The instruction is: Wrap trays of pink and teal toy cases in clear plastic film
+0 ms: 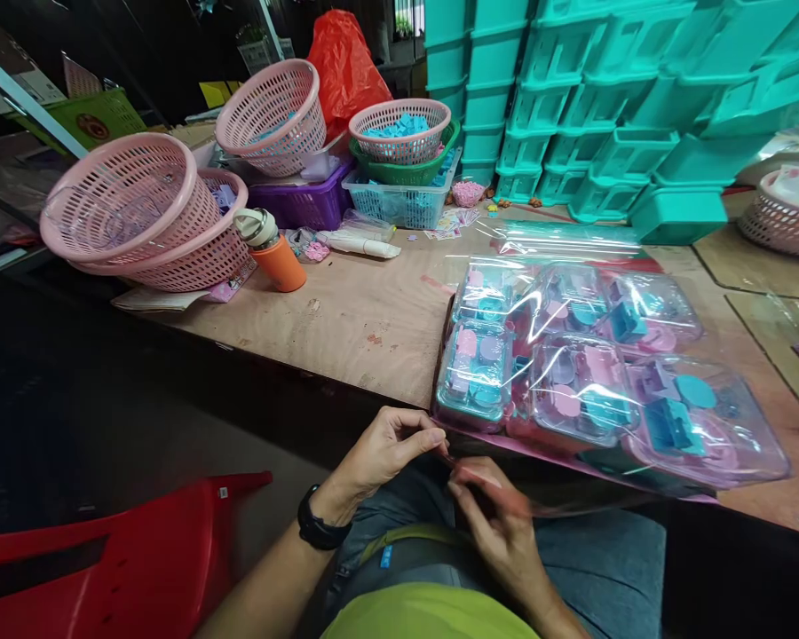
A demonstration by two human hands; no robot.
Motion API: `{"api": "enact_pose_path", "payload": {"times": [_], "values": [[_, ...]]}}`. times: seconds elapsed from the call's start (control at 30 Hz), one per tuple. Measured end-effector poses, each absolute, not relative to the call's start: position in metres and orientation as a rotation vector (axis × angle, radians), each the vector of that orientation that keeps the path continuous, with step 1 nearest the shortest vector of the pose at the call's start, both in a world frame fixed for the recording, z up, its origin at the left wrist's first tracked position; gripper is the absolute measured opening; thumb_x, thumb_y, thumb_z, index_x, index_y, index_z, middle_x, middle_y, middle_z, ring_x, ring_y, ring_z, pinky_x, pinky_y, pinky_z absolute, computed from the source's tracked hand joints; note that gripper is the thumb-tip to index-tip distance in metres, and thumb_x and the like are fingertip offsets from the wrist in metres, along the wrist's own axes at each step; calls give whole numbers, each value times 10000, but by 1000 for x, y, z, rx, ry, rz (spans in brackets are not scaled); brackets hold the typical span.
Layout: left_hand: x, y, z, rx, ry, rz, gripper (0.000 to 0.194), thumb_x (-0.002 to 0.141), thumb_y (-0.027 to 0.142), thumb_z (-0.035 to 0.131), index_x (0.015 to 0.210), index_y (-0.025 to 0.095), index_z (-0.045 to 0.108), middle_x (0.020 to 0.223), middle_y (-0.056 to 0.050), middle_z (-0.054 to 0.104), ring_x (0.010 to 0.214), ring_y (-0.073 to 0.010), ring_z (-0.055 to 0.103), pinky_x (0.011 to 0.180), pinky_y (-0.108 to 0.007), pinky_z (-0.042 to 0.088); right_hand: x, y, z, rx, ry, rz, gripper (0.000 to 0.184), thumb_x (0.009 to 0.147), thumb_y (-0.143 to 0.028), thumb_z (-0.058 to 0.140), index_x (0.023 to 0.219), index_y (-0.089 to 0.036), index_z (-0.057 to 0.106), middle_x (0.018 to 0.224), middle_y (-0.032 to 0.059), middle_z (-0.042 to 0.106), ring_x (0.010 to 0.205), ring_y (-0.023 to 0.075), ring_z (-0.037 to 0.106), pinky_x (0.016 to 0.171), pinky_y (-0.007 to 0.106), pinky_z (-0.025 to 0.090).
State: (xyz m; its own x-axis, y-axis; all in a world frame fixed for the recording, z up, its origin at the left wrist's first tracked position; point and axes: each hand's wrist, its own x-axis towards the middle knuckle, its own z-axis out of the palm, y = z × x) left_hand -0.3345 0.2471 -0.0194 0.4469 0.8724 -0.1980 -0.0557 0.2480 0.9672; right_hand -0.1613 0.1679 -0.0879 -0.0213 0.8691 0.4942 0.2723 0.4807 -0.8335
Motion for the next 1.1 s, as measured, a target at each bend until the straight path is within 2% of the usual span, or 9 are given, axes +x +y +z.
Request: {"api": "enact_pose_path", "payload": {"times": [0.2,0.3,0.4,0.57,0.7,0.83,0.97,1.03,1.1], "values": [[-334,247,-20,1160,895,758,297,849,413,781,719,147,794,749,-45,730,774,-159,648,775,-254,483,-168,177,-79,-1018,-1372,783,311,930,-110,686,1174,-302,712,1041,18,742,888,137,740,722,191,609],[-333,246,-20,1181,903,757,300,855,412,774,720,145,793,751,-46,723,771,-162,644,774,-262,479,-171,179,-72,-1024,-1358,756,239,923,-125,701,1094,-289,735,977,15,735,801,132,725,633,186,593],[-333,245,-20,1211,907,764,301,866,398,764,700,147,784,731,-41,713,758,-154,631,771,-259,469,-171,181,-70,-1028,-1398,677,167,931,-122,690,1003,-266,735,902,11,720,814,135,711,709,205,585],[-334,243,-21,1228,881,786,266,872,359,760,700,158,784,726,-29,707,742,-142,618,752,-250,457,-168,180,-67,-1053,-1464,616,142,954,-108,638,975,-240,685,913,24,696,862,136,693,790,221,565],[-333,242,-23,1218,888,788,261,859,362,774,700,155,783,746,-39,715,754,-152,634,756,-258,463,-168,179,-67,-1055,-1549,634,152,982,-102,574,943,-234,641,881,29,681,830,139,679,744,222,560],[-332,244,-23,1164,925,813,296,849,413,775,698,158,768,719,-38,710,753,-162,636,767,-267,468,-161,171,-91,-1016,-1672,506,120,984,-132,588,1017,-229,650,861,38,726,773,167,719,742,271,601],[-335,246,-22,1240,953,774,319,827,444,784,690,156,764,752,-55,722,785,-184,644,775,-281,457,-108,135,-132,-1210,-1766,355,119,985,-211,591,945,-250,696,804,28,744,701,184,738,646,247,612],[-336,246,-22,1270,969,750,321,832,445,775,685,159,760,752,-57,716,801,-194,650,779,-286,453,-55,101,-150,-1420,-1741,322,144,971,-285,590,993,-252,728,907,64,770,807,234,768,712,301,638],[-336,247,-22,1293,982,742,324,842,443,762,679,164,752,736,-52,706,804,-198,654,782,-287,452,4,58,-163,-1736,-1631,341,179,899,-388,643,981,-266,745,957,83,775,822,273,770,762,362,648]]}}
